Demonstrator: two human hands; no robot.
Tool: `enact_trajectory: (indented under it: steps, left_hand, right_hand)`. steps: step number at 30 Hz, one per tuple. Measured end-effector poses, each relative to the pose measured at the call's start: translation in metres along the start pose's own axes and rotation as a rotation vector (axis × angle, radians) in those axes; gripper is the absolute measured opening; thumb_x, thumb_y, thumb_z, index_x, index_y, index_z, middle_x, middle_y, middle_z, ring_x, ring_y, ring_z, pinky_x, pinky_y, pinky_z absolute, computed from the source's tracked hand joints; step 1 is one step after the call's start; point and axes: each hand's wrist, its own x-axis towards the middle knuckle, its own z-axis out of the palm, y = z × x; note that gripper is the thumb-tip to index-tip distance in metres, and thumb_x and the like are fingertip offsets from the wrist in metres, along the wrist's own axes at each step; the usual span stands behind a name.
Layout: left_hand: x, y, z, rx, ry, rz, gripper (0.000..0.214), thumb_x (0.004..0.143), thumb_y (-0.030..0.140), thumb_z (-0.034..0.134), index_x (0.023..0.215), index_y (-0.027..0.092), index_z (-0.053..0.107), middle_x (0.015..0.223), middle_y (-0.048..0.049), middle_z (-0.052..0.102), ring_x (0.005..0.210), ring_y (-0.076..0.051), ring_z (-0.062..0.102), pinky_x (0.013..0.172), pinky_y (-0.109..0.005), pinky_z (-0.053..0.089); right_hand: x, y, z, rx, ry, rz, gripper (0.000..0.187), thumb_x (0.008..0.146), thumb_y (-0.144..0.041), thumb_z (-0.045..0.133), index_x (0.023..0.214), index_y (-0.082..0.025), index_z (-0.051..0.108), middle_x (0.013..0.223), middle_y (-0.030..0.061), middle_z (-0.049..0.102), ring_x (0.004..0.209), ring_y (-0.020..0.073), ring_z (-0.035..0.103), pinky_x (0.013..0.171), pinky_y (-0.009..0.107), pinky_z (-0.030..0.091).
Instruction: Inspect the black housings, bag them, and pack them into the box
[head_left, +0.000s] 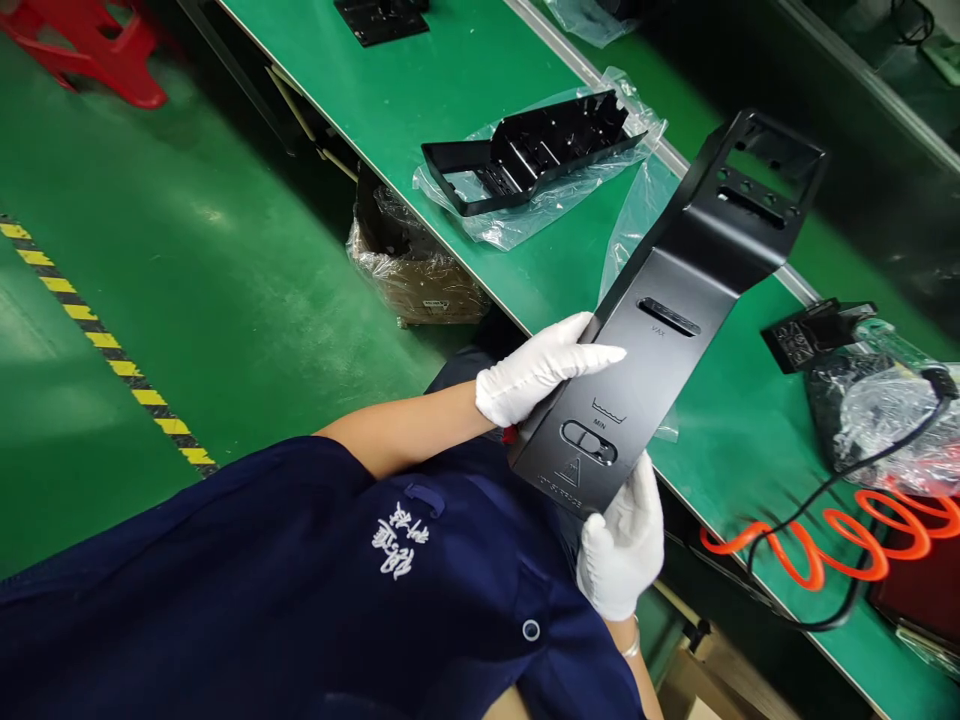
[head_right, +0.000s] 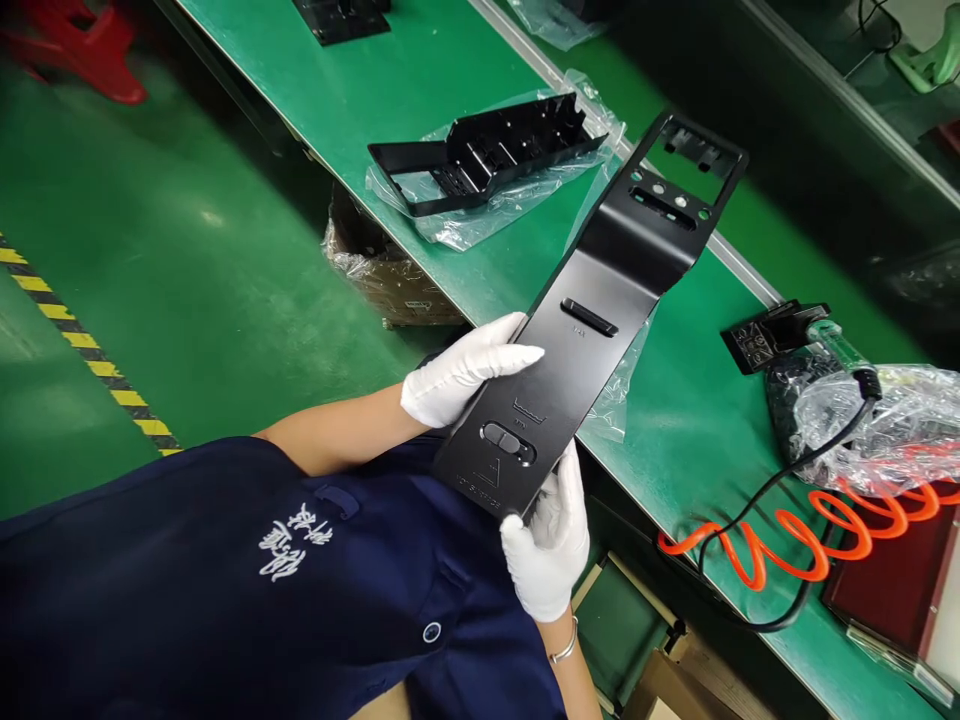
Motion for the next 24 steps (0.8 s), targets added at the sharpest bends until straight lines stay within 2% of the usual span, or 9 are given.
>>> enact_trajectory:
  steps: [2, 4, 9, 14, 18, 24]
  left_hand:
    - [0.002, -0.002, -0.001, -0.098, -0.101, -0.059, 0.033, 0.080, 0.035, 0.072, 0.105, 0.017, 0.060, 0.101, -0.0060, 0.072, 0.085, -0.022, 0.069, 0.077, -0.036, 0.056]
    - [0.004, -0.003, -0.002, -0.145, -0.131, -0.074, 0.035, 0.079, 0.035, 0.072, 0.107, 0.017, 0.059, 0.104, -0.0061, 0.072, 0.085, -0.020, 0.069, 0.079, -0.034, 0.054]
    - [0.006, -0.007, -0.003, -0.155, -0.105, -0.084, 0.027, 0.080, 0.032, 0.070, 0.100, 0.019, 0.059, 0.099, -0.0025, 0.071, 0.081, -0.017, 0.067, 0.076, -0.031, 0.053]
    - [0.005, -0.007, -0.001, -0.113, -0.035, -0.117, 0.021, 0.083, 0.032, 0.070, 0.096, 0.021, 0.058, 0.088, 0.0012, 0.066, 0.074, -0.015, 0.063, 0.070, -0.029, 0.052]
    - [0.002, -0.005, 0.001, -0.090, -0.015, -0.105, 0.018, 0.086, 0.032, 0.069, 0.094, 0.021, 0.058, 0.086, 0.0019, 0.065, 0.073, -0.013, 0.062, 0.069, -0.028, 0.051]
    - [0.002, -0.005, 0.001, -0.059, -0.002, -0.093, 0.016, 0.084, 0.032, 0.071, 0.089, 0.023, 0.058, 0.087, 0.0006, 0.066, 0.074, -0.016, 0.064, 0.072, -0.034, 0.056]
  right_hand:
    - [0.001, -0.003, 0.001, -0.042, -0.008, 0.004, 0.083, 0.083, -0.040, 0.076, 0.155, -0.021, 0.039, 0.160, 0.0143, 0.032, 0.139, 0.0282, 0.048, 0.107, 0.040, 0.053]
    - [0.002, -0.006, 0.003, -0.089, -0.015, 0.020, 0.084, 0.084, -0.046, 0.074, 0.155, -0.019, 0.039, 0.159, 0.0162, 0.032, 0.138, 0.0297, 0.049, 0.106, 0.043, 0.054]
    - [0.005, -0.009, 0.003, -0.102, -0.012, 0.053, 0.084, 0.084, -0.047, 0.073, 0.155, -0.017, 0.039, 0.157, 0.0166, 0.036, 0.138, 0.0298, 0.050, 0.106, 0.044, 0.054]
    - [0.006, -0.009, 0.004, 0.030, 0.023, 0.077, 0.073, 0.085, -0.036, 0.074, 0.152, -0.025, 0.044, 0.155, 0.0084, 0.041, 0.135, 0.0232, 0.053, 0.106, 0.036, 0.054]
    - [0.007, -0.011, 0.006, 0.045, 0.034, 0.101, 0.070, 0.087, -0.039, 0.072, 0.150, -0.023, 0.046, 0.154, 0.0082, 0.044, 0.136, 0.0231, 0.052, 0.108, 0.038, 0.053]
    - [0.007, -0.011, 0.007, 0.094, 0.033, 0.098, 0.069, 0.087, -0.036, 0.072, 0.150, -0.024, 0.046, 0.155, 0.0065, 0.042, 0.139, 0.0224, 0.049, 0.111, 0.039, 0.050]
